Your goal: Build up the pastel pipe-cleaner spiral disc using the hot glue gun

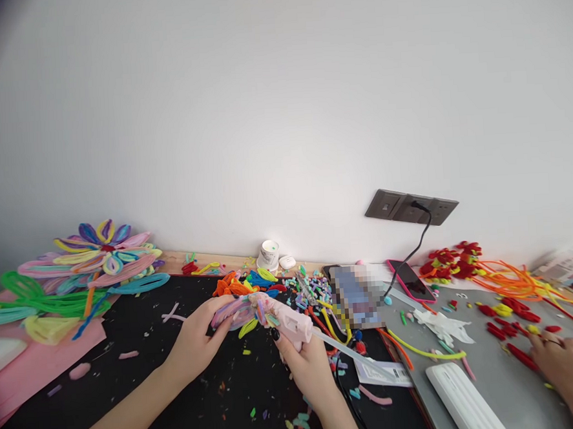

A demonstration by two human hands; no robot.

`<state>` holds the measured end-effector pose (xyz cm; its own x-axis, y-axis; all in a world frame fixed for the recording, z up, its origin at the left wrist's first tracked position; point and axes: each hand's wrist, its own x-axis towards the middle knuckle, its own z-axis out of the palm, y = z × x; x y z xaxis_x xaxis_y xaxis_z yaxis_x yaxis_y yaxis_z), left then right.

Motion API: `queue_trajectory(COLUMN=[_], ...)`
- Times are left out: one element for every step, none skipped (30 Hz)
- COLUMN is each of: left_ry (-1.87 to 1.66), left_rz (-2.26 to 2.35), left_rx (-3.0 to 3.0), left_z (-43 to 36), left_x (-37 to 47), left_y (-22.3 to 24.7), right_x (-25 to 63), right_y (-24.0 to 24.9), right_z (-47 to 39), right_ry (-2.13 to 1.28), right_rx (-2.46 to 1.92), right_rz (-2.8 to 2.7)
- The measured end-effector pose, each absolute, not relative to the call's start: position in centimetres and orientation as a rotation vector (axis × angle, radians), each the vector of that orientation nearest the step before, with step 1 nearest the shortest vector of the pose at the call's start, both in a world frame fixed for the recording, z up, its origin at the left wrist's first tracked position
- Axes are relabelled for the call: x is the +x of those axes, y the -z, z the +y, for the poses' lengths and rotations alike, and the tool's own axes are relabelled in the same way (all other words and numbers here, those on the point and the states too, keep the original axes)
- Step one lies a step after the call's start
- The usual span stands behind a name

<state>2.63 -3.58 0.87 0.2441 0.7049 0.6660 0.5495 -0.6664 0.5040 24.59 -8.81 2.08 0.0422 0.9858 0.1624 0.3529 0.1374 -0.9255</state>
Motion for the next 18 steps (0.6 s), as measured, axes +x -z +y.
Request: queue_trajectory(left_ry=[-1.4, -1.403, -1.407, -1.409, -1.41, -1.411, -1.412, -1.414, -1.415, -1.415, -1.417, -1.418, -1.421, -1.424, -1.428, -1.431, -1.433, -1.434], left_rz=[1.194, 1.196, 1.199, 1.203, 1.207, 1.21, 1.212, 1.212, 1.212, 1.211, 1.208, 1.207, 1.206, 1.206, 1.206, 1.207, 1.209, 1.213], left_rx=[2.339, 2.337, 2.334, 2.33, 2.328, 2.326, 2.325, 2.326, 2.327, 2.328, 2.33, 2.331, 2.331, 2.33, 2.33, 2.329, 2.328, 2.326], left_z=[-3.58, -3.58, -3.58, -3.57, -3.56, -3.56, -3.56, -3.57, -3.59, -3.61, -3.62, -3.64, -3.64, -3.64, -3.63, -3.61, -3.6, -3.58], left_x=[2.62, 2.61, 2.61, 2.61, 2.62, 2.63, 2.64, 2.64, 2.64, 2.64, 2.63, 2.62, 2.61, 2.6, 2.59, 2.58, 2.57, 2.56], left_y=[-0.87, -0.87, -0.86, -0.86, -0.85, -0.84, -0.83, -0.83, -0.83, -0.85, -0.89, -0.93, -0.97, -1.02, -1.05, -1.07, -1.08, -1.07], right_x=[24.61, 24.64, 24.68, 24.74, 24.79, 24.86, 24.92, 24.97, 25.02, 25.06, 25.09, 25.11, 25.14, 25.16, 25.18, 25.21, 25.24, 25.28], right_y=[-2.04, -2.01, -2.0, -2.0, -2.01, -2.02, -2.04, -2.06, -2.08, -2.09, -2.09, -2.07, -2.04, -1.99, -1.92, -1.83, -1.73, -1.63], right_z=[-8.79, -8.75, -8.72, -8.67, -8.63, -8.6, -8.57, -8.54, -8.53, -8.52, -8.51, -8.51, -8.51, -8.5, -8.49, -8.47, -8.45, -8.43], right_ry=[-0.857, -0.853, -0.842, -0.829, -0.817, -0.815, -0.823, -0.838, -0.854, -0.867, -0.877, -0.887, -0.896, -0.903, -0.905, -0.902, -0.891, -0.874], right_rx=[-1.377, -1.378, -1.377, -1.374, -1.367, -1.36, -1.355, -1.352, -1.35, -1.35, -1.351, -1.353, -1.353, -1.353, -1.352, -1.353, -1.355, -1.359], right_rz=[-1.468, -1.457, -1.446, -1.438, -1.435, -1.435, -1.434, -1.435, -1.437, -1.44, -1.444, -1.447, -1.449, -1.449, -1.444, -1.437, -1.427, -1.414])
